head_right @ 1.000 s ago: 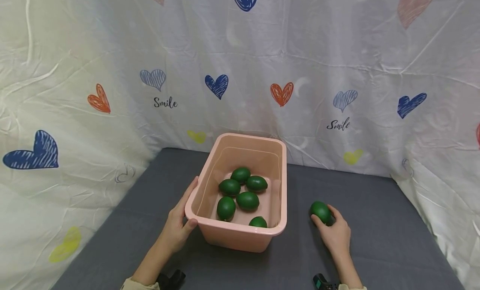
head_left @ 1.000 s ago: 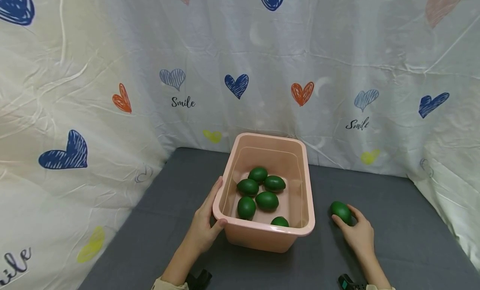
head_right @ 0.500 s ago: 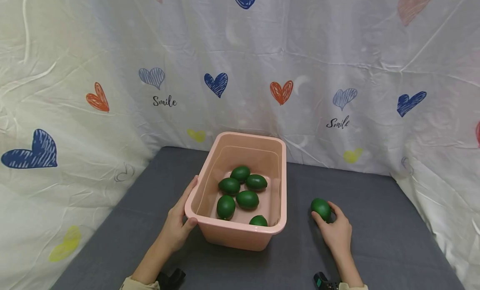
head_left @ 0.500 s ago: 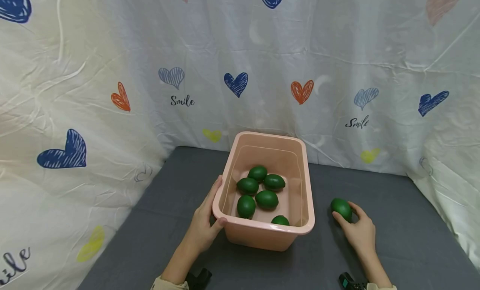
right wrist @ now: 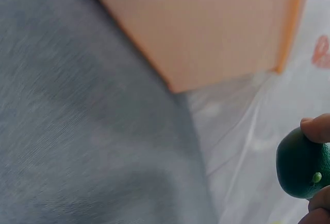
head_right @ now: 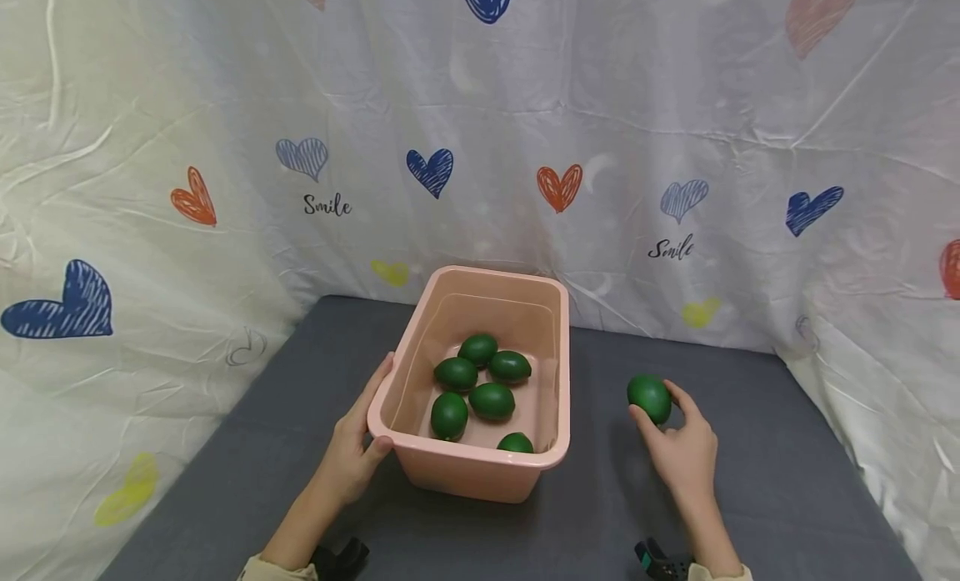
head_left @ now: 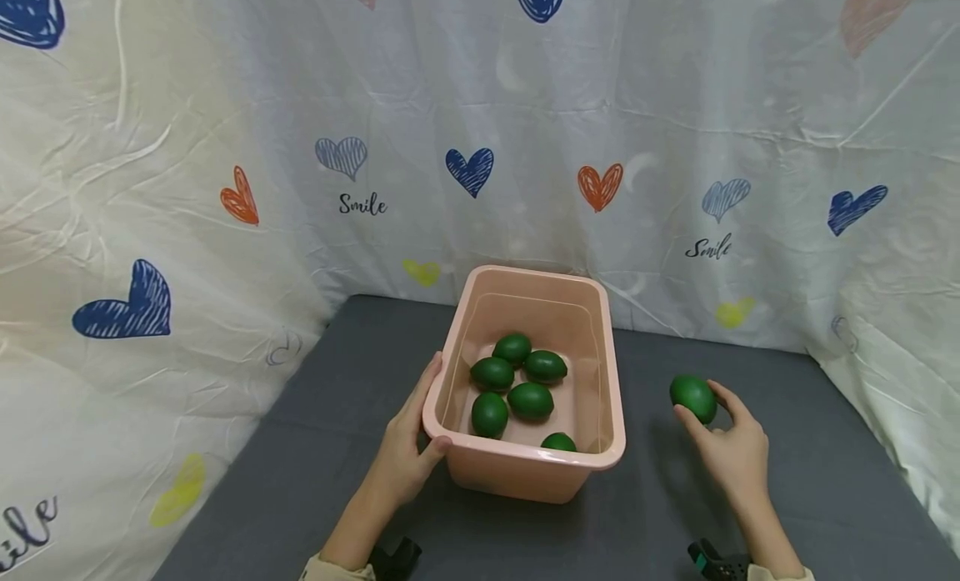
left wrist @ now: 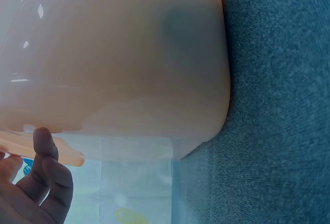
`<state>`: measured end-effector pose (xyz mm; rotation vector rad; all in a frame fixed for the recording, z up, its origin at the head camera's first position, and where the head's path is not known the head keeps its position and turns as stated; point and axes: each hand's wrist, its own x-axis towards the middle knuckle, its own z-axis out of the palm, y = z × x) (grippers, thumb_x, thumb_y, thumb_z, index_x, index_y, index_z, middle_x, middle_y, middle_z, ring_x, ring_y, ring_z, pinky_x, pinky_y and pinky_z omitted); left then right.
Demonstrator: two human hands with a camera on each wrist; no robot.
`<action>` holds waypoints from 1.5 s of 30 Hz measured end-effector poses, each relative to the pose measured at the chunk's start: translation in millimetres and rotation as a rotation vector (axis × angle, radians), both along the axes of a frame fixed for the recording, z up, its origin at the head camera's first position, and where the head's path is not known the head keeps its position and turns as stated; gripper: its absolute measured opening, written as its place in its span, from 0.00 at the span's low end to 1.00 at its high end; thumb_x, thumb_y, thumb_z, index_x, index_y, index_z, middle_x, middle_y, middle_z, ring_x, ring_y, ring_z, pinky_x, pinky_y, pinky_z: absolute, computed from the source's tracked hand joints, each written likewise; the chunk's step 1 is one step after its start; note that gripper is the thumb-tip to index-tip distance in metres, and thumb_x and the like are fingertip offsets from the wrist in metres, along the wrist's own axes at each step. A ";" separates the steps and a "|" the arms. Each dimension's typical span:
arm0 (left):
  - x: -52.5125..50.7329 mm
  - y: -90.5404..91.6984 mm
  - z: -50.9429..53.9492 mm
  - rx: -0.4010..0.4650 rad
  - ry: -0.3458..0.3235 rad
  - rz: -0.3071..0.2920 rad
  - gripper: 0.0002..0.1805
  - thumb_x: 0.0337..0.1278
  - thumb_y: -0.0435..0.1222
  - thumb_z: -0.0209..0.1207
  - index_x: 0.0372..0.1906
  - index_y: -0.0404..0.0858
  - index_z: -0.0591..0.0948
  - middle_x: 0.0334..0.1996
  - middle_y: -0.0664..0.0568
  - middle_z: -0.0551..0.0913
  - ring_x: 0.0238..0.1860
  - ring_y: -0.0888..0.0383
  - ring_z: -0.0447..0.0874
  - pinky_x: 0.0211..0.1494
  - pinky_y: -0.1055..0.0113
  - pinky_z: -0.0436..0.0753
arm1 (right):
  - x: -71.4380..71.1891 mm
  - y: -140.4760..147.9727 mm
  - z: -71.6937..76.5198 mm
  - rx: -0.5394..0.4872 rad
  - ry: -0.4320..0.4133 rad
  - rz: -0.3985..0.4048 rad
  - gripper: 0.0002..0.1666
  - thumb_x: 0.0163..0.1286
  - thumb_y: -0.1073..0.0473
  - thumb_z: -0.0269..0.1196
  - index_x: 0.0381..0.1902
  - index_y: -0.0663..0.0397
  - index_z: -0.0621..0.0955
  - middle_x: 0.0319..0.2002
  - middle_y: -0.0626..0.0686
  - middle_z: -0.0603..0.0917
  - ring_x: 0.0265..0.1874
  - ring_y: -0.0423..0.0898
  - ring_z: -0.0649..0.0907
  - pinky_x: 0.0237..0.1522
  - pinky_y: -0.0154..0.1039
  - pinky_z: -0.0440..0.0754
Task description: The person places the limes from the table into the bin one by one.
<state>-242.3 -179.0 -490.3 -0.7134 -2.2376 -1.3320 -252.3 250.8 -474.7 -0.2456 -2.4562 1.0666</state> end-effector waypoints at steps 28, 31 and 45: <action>0.6 -0.1 0.8 0.007 -0.001 -0.018 0.53 0.71 0.73 0.45 0.88 0.47 0.51 0.86 0.52 0.53 0.84 0.48 0.56 0.70 0.37 0.74 | 24.2 -45.0 60.2 0.106 0.283 0.084 0.42 0.60 0.58 0.82 0.71 0.52 0.80 0.10 0.44 0.62 0.02 0.32 0.58 0.09 0.31 0.57; 0.8 -0.4 0.6 0.006 0.001 -0.018 0.53 0.71 0.73 0.45 0.88 0.47 0.51 0.86 0.51 0.54 0.83 0.48 0.57 0.70 0.38 0.74 | 25.6 -52.1 63.2 0.091 0.299 0.115 0.42 0.60 0.59 0.82 0.72 0.52 0.80 0.10 0.45 0.63 0.02 0.32 0.58 0.08 0.30 0.57; 0.6 -1.3 1.3 -0.001 0.009 -0.023 0.53 0.71 0.73 0.45 0.88 0.45 0.51 0.86 0.51 0.54 0.83 0.47 0.57 0.69 0.37 0.75 | 13.3 -93.9 63.9 0.023 0.326 0.241 0.42 0.60 0.58 0.83 0.71 0.50 0.80 0.15 0.45 0.67 0.03 0.30 0.58 0.09 0.31 0.58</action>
